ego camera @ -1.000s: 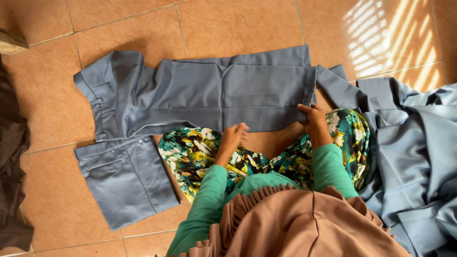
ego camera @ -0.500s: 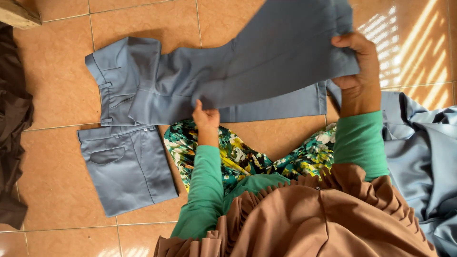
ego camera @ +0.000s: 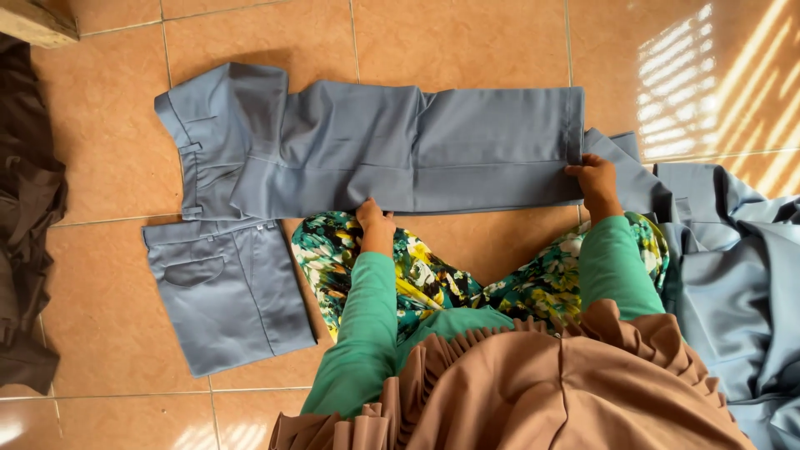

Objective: The person is smoothing and folding blue trousers on the floor.

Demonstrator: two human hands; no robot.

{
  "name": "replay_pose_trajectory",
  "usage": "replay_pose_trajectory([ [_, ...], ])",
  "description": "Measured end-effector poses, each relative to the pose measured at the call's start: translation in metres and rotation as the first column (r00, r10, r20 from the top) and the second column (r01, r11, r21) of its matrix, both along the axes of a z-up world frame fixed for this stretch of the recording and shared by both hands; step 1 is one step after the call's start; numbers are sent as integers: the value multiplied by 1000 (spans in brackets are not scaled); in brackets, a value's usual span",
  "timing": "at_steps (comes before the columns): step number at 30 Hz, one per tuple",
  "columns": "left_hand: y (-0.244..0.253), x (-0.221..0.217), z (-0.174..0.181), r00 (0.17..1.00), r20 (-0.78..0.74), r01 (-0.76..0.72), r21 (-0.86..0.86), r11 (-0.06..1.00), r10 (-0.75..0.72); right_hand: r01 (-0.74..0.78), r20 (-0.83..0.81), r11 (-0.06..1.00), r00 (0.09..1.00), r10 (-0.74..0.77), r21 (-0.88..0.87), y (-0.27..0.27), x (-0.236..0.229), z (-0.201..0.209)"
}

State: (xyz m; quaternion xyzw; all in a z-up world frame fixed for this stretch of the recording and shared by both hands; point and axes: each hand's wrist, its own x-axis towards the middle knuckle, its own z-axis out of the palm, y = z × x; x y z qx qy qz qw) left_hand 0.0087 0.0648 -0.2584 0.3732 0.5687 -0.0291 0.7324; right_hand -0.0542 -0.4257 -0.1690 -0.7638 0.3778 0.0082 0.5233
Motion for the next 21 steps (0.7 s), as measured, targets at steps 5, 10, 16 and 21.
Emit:
replay_pose_trajectory([
  [5, -31, -21, 74, 990, -97, 116, 89, 989, -107, -71, -150, 951, 988, 26, -300, -13, -4, -1],
  [10, -32, -30, 102, 898, -256, 416, 228, 880, -358, -90, -357, 928, 933, -49, -362, 49, 6, 78],
  [16, -32, -26, 96, 859, -331, 488, 297, 821, -390, 2, -404, 972, 909, -101, -237, 34, 8, 39],
  [21, -46, -30, 129, 949, -147, 310, 281, 908, -279, -81, -168, 992, 984, 64, -97, 38, 21, 38],
])
